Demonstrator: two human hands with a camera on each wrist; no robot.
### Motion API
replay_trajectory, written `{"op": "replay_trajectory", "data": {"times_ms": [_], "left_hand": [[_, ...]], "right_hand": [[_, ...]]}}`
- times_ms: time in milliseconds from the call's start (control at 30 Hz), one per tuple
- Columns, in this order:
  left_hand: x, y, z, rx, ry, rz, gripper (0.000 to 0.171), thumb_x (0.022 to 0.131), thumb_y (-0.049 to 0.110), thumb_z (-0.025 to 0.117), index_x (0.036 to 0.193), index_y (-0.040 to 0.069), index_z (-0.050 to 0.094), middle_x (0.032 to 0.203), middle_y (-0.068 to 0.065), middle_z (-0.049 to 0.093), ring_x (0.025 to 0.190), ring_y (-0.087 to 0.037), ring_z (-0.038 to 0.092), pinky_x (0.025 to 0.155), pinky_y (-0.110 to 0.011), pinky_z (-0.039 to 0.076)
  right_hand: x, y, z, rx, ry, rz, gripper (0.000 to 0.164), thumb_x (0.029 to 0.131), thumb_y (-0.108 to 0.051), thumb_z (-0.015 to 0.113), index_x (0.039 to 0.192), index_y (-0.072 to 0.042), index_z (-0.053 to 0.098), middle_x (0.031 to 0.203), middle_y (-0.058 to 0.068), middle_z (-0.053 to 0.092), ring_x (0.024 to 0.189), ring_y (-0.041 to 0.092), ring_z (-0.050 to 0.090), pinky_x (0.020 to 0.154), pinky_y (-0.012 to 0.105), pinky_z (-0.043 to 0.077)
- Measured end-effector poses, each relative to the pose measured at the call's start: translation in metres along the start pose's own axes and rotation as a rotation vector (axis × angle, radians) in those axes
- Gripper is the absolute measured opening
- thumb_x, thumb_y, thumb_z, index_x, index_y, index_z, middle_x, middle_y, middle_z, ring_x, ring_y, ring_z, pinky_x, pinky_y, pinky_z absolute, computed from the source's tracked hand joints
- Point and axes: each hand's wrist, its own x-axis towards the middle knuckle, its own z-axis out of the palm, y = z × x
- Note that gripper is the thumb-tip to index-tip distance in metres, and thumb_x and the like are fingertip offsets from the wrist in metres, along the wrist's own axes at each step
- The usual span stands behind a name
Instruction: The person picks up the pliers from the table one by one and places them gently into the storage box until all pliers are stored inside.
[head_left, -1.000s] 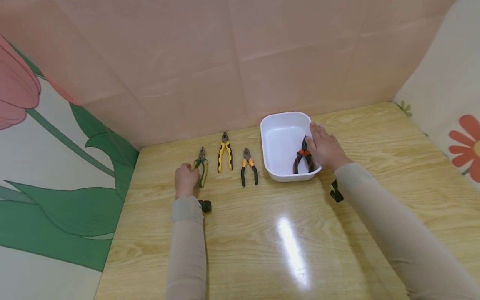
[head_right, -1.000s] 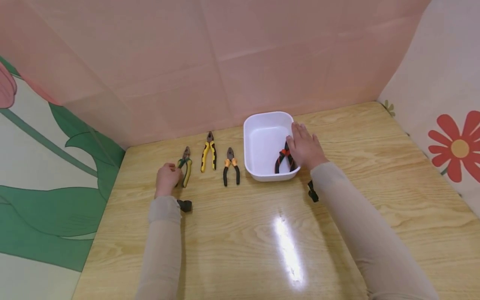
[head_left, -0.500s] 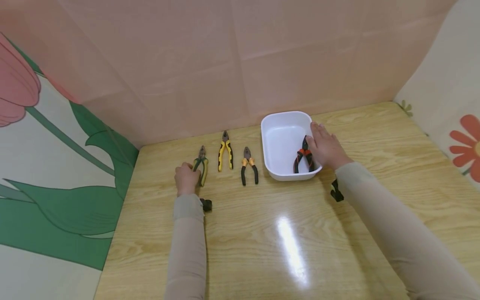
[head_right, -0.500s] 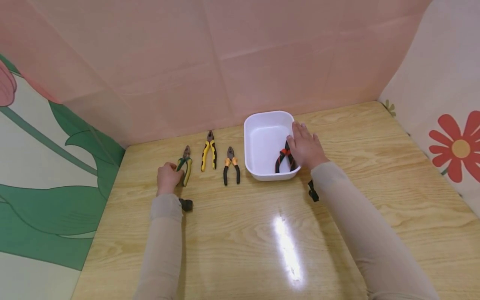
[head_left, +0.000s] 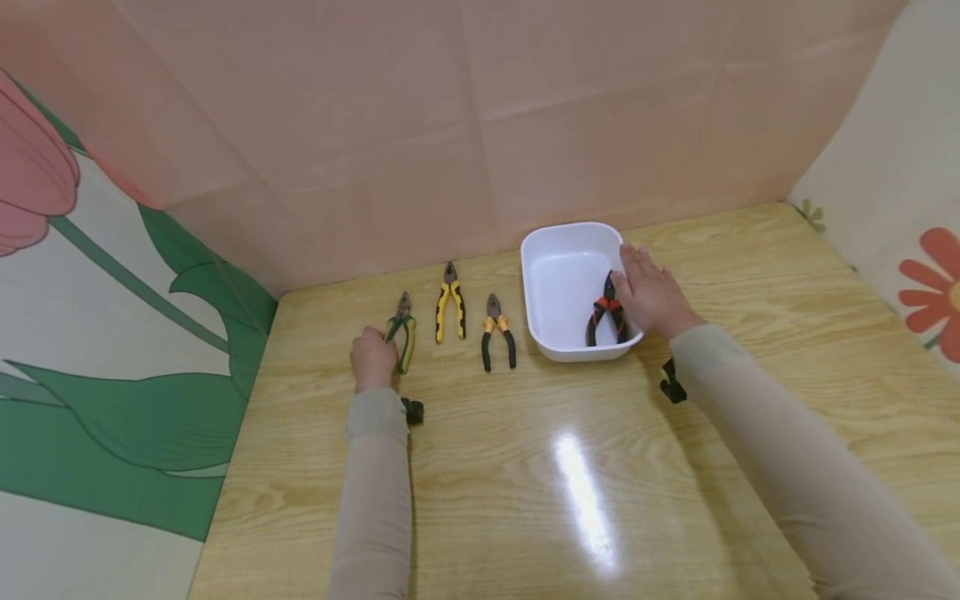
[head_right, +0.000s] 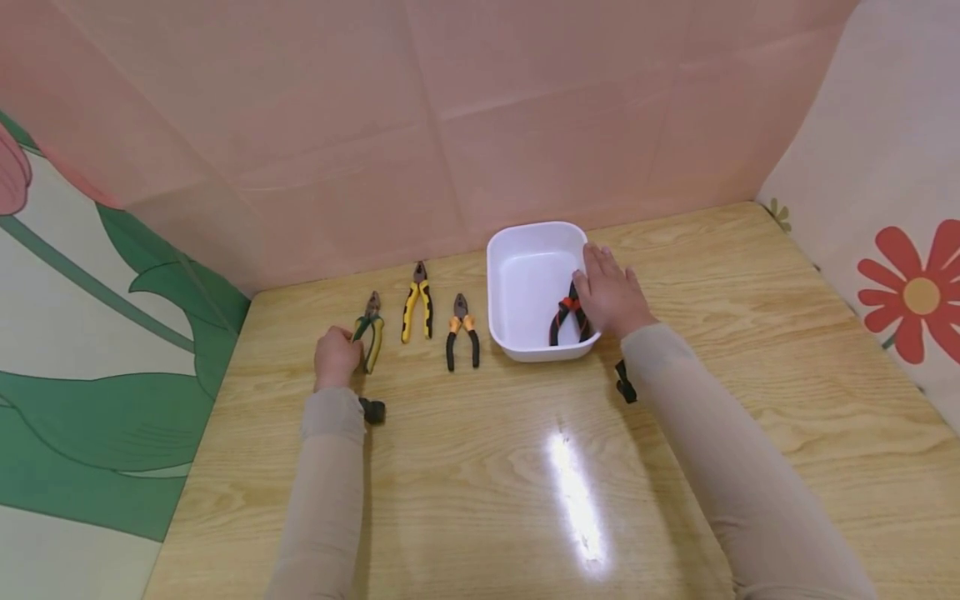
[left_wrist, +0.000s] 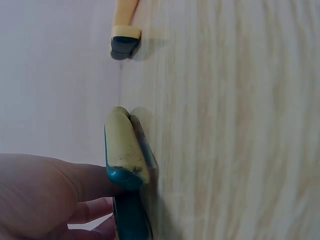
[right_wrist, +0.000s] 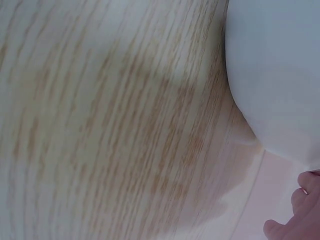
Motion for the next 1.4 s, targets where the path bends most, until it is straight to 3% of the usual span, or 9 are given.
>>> {"op": "replay_trajectory", "data": {"times_ms": [467, 733, 1033, 1400], "left_hand": [[0.001, 0.000, 0.004, 0.017, -0.004, -0.022, 0.028, 0.101, 0.013, 0.054, 0.119, -0.008, 0.058, 0.114, -0.030, 0.061, 0.105, -0.047, 0.061, 0.089, -0.054, 0.052], [0.001, -0.001, 0.003, 0.027, -0.016, -0.007, 0.031, 0.102, 0.015, 0.054, 0.121, -0.009, 0.058, 0.116, -0.031, 0.058, 0.106, -0.047, 0.059, 0.091, -0.054, 0.050], [0.005, -0.001, -0.001, 0.047, -0.046, 0.033, 0.033, 0.102, 0.016, 0.057, 0.121, -0.010, 0.063, 0.118, -0.029, 0.064, 0.110, -0.043, 0.062, 0.094, -0.051, 0.051], [0.006, -0.009, -0.008, -0.036, -0.080, 0.069, 0.030, 0.102, 0.014, 0.057, 0.122, -0.008, 0.058, 0.118, -0.027, 0.064, 0.108, -0.041, 0.061, 0.094, -0.050, 0.050]], "right_hand": [[-0.001, -0.001, 0.001, 0.009, -0.004, 0.004, 0.069, 0.110, -0.046, 0.015, 0.161, -0.006, -0.008, 0.168, 0.018, -0.007, 0.153, 0.038, -0.011, 0.119, 0.064, -0.005], [-0.001, -0.001, 0.001, 0.014, -0.004, 0.010, 0.070, 0.109, -0.049, 0.013, 0.161, -0.006, -0.009, 0.168, 0.017, -0.008, 0.153, 0.038, -0.012, 0.119, 0.065, -0.005], [0.001, 0.001, 0.002, 0.003, 0.007, -0.001, 0.069, 0.110, -0.046, 0.014, 0.160, -0.005, -0.008, 0.168, 0.020, -0.006, 0.153, 0.039, -0.010, 0.118, 0.066, -0.003], [0.002, 0.003, 0.002, -0.002, 0.027, -0.031, 0.067, 0.110, -0.041, 0.016, 0.160, -0.002, -0.004, 0.167, 0.023, -0.001, 0.153, 0.042, -0.005, 0.118, 0.068, 0.000]]}}
